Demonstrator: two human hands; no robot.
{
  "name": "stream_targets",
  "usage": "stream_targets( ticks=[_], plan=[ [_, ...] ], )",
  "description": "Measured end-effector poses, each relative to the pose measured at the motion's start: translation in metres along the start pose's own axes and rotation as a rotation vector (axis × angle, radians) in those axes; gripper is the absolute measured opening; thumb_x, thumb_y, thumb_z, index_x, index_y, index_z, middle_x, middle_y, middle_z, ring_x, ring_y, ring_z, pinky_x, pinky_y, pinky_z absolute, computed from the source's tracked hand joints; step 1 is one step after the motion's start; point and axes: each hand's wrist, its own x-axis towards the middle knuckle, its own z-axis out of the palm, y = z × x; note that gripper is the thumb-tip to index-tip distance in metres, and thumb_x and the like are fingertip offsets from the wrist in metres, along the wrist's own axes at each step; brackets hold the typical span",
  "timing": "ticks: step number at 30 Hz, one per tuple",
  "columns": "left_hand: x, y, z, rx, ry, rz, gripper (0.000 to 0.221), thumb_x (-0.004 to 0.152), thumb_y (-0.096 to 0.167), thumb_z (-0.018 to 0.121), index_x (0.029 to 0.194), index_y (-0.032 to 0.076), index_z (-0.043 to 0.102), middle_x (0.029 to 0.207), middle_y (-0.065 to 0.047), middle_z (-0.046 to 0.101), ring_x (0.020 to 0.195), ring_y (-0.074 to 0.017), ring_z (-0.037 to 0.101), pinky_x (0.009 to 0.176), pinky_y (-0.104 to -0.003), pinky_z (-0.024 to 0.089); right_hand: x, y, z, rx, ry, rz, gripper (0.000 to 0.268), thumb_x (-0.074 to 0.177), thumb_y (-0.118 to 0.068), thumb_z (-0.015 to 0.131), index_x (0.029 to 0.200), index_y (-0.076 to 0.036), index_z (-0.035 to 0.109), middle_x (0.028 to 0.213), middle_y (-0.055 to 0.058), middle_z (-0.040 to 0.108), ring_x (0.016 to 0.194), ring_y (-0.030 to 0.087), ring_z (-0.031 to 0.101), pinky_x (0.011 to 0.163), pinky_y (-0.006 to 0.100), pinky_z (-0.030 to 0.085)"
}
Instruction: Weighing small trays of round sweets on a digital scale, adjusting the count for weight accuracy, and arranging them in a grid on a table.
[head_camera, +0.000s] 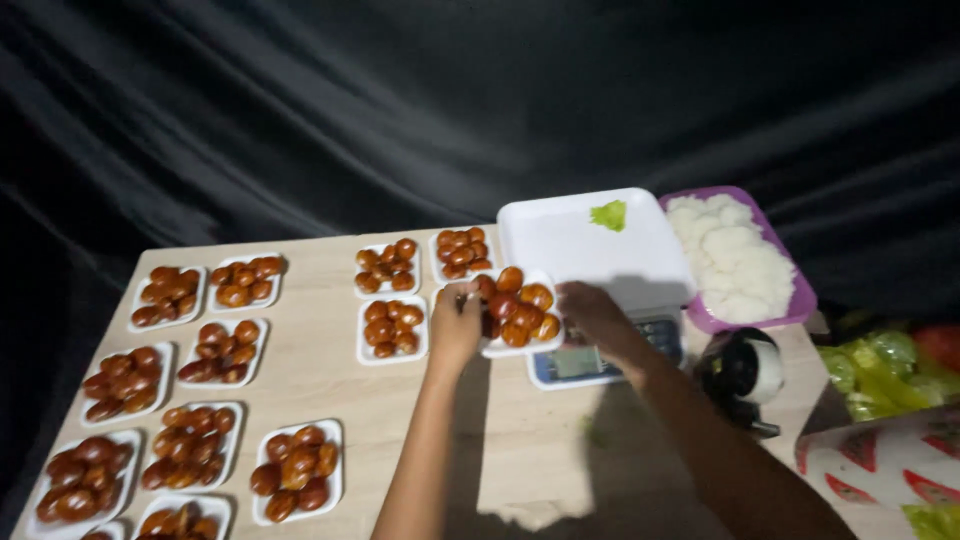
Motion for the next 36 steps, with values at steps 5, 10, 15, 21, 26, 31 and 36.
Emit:
stream_targets(
  ticks=[5, 10, 15, 21, 26, 31, 36],
  plan=[
    [0.047, 0.014, 0.094, -0.015, -0.073, 0.02, 0.027, 0.097, 0.018, 0.058, 0.121, 0.016, 0.071, 0.114, -0.021, 0.075, 0.118, -0.0394, 0.068, 0.1, -0.049, 0.053, 0.059, 0.0, -0.076, -0.004, 0.144, 0.023, 0.045, 0.091, -0.014, 0.064, 0.135, -0.006, 0.061, 0.113, 0.018, 0.065, 0.092, 0.031, 0.068, 0.069, 0.055, 0.067],
    [0.081, 0.008, 0.156, 0.015, -0.106, 0.002, 0.03, 0.096, 0.017, 0.056, 0.124, 0.016, 0.069, 0.113, -0.02, 0.075, 0.116, -0.0366, 0.069, 0.097, -0.048, 0.056, 0.11, 0.011, -0.126, -0.053, 0.222, 0.045, 0.039, 0.089, -0.015, 0.063, 0.128, -0.011, 0.067, 0.104, 0.016, 0.069, 0.09, 0.03, 0.07, 0.069, 0.053, 0.068],
    [0.088, 0.004, 0.177, 0.053, -0.094, -0.019, 0.031, 0.097, 0.016, 0.056, 0.125, 0.014, 0.068, 0.116, -0.021, 0.074, 0.118, -0.0384, 0.068, 0.098, -0.048, 0.055, 0.123, 0.011, -0.139, -0.12, 0.252, 0.016, 0.04, 0.088, -0.012, 0.061, 0.128, -0.012, 0.068, 0.094, 0.017, 0.069, 0.085, 0.029, 0.072, 0.066, 0.051, 0.067],
    [0.073, 0.015, 0.149, 0.059, -0.011, 0.009, 0.031, 0.096, 0.014, 0.055, 0.125, 0.011, 0.066, 0.119, -0.023, 0.072, 0.121, -0.0408, 0.066, 0.101, -0.05, 0.054, 0.13, 0.014, -0.157, -0.158, 0.278, -0.047, 0.041, 0.09, -0.015, 0.056, 0.128, -0.008, 0.068, 0.091, 0.014, 0.065, 0.08, 0.022, 0.065, 0.06, 0.036, 0.063],
    [0.082, 0.006, 0.116, -0.108, 0.177, 0.144, 0.031, 0.093, 0.001, 0.052, 0.121, 0.001, 0.064, 0.12, -0.031, 0.069, 0.121, -0.0458, 0.063, 0.103, -0.052, 0.05, 0.127, 0.01, -0.169, -0.181, 0.382, -0.165, 0.038, 0.089, -0.017, 0.06, 0.126, -0.015, 0.071, 0.09, 0.014, 0.069, 0.071, 0.02, 0.063, 0.058, 0.033, 0.061],
    [0.061, 0.029, 0.076, -0.192, 0.31, 0.123, 0.028, 0.096, 0.002, 0.055, 0.122, 0.001, 0.066, 0.122, -0.027, 0.067, 0.123, -0.0416, 0.062, 0.104, -0.048, 0.05, 0.119, 0.002, -0.161, -0.239, 0.392, -0.227, 0.037, 0.089, -0.02, 0.064, 0.124, -0.014, 0.072, 0.097, 0.014, 0.073, 0.076, 0.017, 0.066, 0.063, 0.03, 0.061],
    [0.079, 0.001, 0.07, -0.186, 0.355, 0.077, 0.022, 0.097, 0.011, 0.058, 0.116, 0.012, 0.068, 0.114, -0.013, 0.073, 0.113, -0.0307, 0.069, 0.098, -0.041, 0.053, 0.107, -0.014, -0.154, -0.296, 0.319, -0.173, 0.036, 0.094, -0.02, 0.062, 0.129, -0.012, 0.069, 0.106, 0.015, 0.071, 0.084, 0.019, 0.067, 0.066, 0.032, 0.063]
  ],
)
